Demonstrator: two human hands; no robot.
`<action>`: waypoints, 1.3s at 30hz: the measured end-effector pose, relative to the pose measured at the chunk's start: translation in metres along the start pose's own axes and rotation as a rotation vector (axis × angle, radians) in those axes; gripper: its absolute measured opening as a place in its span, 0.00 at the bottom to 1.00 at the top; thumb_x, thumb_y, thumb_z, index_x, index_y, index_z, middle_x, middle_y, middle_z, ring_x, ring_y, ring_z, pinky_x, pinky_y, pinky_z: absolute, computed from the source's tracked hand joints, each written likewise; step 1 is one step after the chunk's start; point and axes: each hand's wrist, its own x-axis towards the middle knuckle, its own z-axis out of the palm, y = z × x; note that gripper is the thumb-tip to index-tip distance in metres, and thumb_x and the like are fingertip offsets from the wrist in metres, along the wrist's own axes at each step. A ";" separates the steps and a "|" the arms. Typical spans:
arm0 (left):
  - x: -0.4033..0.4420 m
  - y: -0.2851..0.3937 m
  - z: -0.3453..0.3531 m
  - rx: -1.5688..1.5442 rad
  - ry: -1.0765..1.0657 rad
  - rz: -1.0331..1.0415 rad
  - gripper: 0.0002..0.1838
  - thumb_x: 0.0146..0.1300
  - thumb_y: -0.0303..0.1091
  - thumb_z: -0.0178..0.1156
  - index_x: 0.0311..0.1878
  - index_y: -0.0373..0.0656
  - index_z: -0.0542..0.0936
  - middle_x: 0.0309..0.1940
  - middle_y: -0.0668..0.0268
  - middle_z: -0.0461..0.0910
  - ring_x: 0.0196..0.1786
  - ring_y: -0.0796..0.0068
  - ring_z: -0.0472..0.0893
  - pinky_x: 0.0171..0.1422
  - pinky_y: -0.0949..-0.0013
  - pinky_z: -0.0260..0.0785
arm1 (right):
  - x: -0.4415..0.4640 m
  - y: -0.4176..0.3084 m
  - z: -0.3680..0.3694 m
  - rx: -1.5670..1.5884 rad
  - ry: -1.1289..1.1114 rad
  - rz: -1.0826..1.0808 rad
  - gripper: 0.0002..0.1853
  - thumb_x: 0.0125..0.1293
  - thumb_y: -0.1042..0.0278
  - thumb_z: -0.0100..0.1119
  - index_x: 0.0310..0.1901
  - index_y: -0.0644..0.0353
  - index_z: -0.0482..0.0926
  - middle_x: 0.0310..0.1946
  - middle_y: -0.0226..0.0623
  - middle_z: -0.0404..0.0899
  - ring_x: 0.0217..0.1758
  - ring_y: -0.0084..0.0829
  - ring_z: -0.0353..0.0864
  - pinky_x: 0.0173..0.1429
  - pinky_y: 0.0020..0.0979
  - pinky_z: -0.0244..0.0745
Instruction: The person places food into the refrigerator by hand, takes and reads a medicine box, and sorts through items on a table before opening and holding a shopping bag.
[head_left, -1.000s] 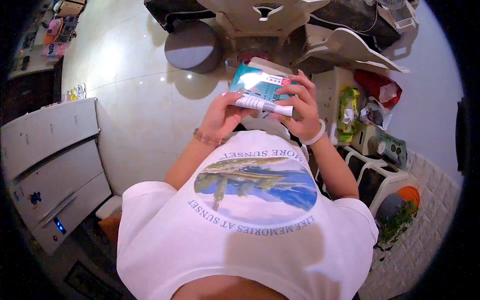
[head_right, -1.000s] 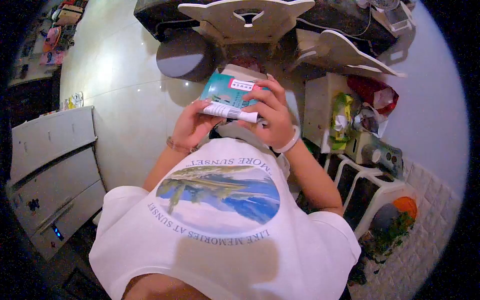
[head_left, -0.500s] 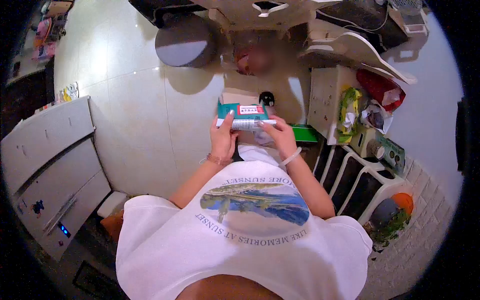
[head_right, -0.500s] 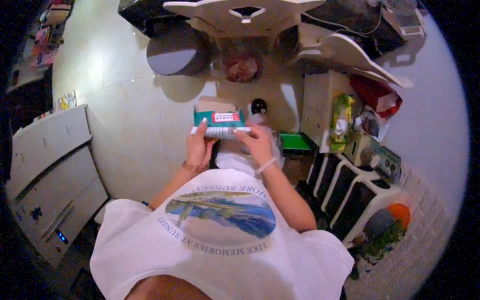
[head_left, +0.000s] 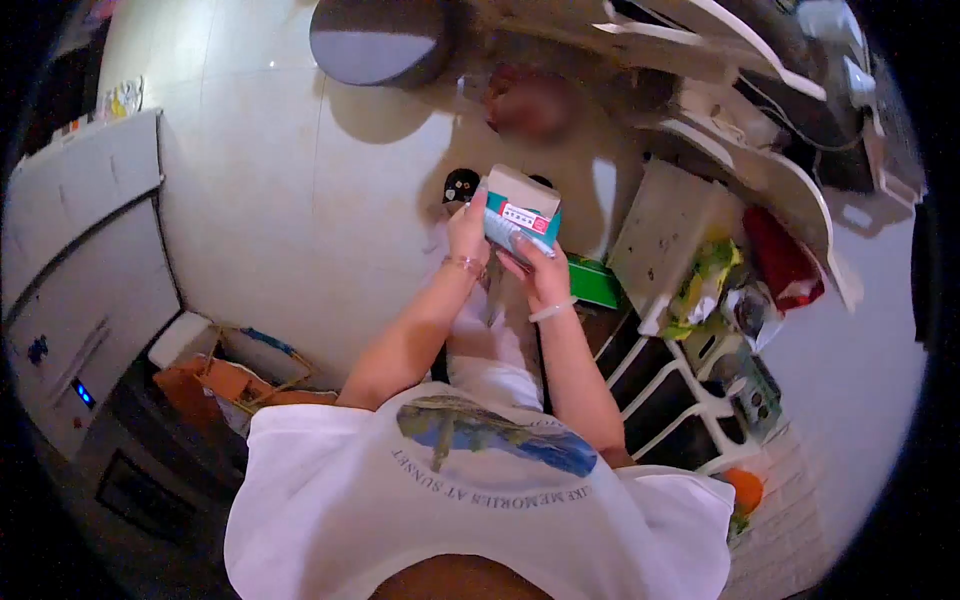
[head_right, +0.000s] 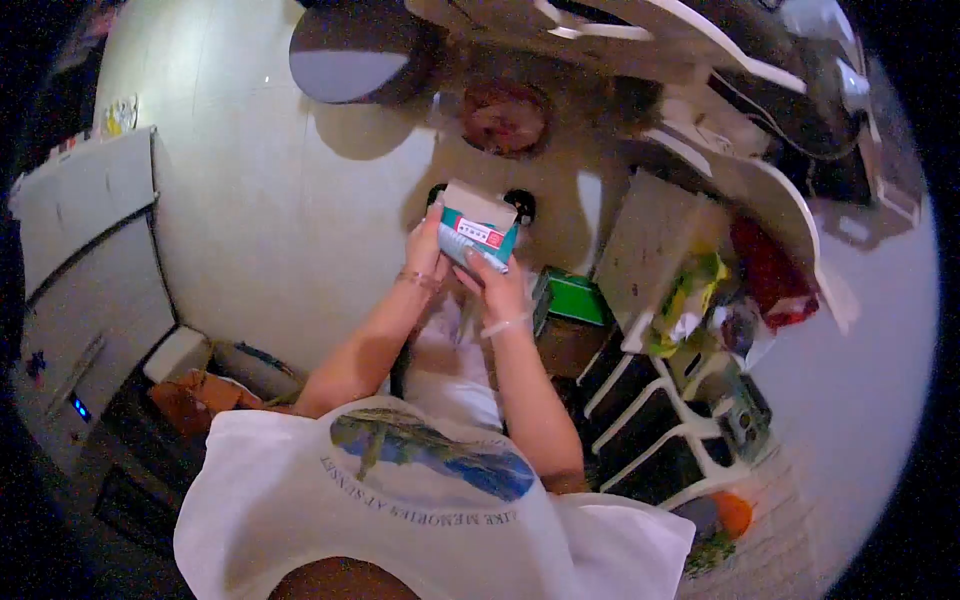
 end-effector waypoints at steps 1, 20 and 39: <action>0.016 -0.001 -0.002 0.046 0.053 0.047 0.14 0.54 0.40 0.55 0.29 0.36 0.74 0.26 0.65 0.75 0.26 0.76 0.73 0.32 0.73 0.66 | 0.016 0.010 0.000 0.030 0.014 0.027 0.19 0.52 0.74 0.54 0.47 0.63 0.64 0.40 0.40 0.72 0.36 0.33 0.76 0.41 0.33 0.75; 0.169 -0.072 -0.110 0.387 0.170 0.084 0.15 0.54 0.30 0.52 0.46 0.38 0.68 0.33 0.64 0.73 0.34 0.78 0.72 0.38 0.77 0.65 | 0.331 -0.026 -0.029 -2.509 0.089 -0.862 0.17 0.52 0.63 0.50 0.43 0.59 0.72 0.44 0.48 0.68 0.43 0.43 0.71 0.40 0.36 0.68; 0.126 -0.121 -0.216 0.319 0.136 -0.101 0.09 0.57 0.30 0.50 0.39 0.35 0.72 0.33 0.62 0.75 0.35 0.75 0.75 0.40 0.74 0.69 | 0.486 0.004 -0.014 -2.792 -0.022 -0.227 0.19 0.61 0.62 0.38 0.55 0.53 0.61 0.53 0.41 0.64 0.52 0.39 0.67 0.53 0.36 0.63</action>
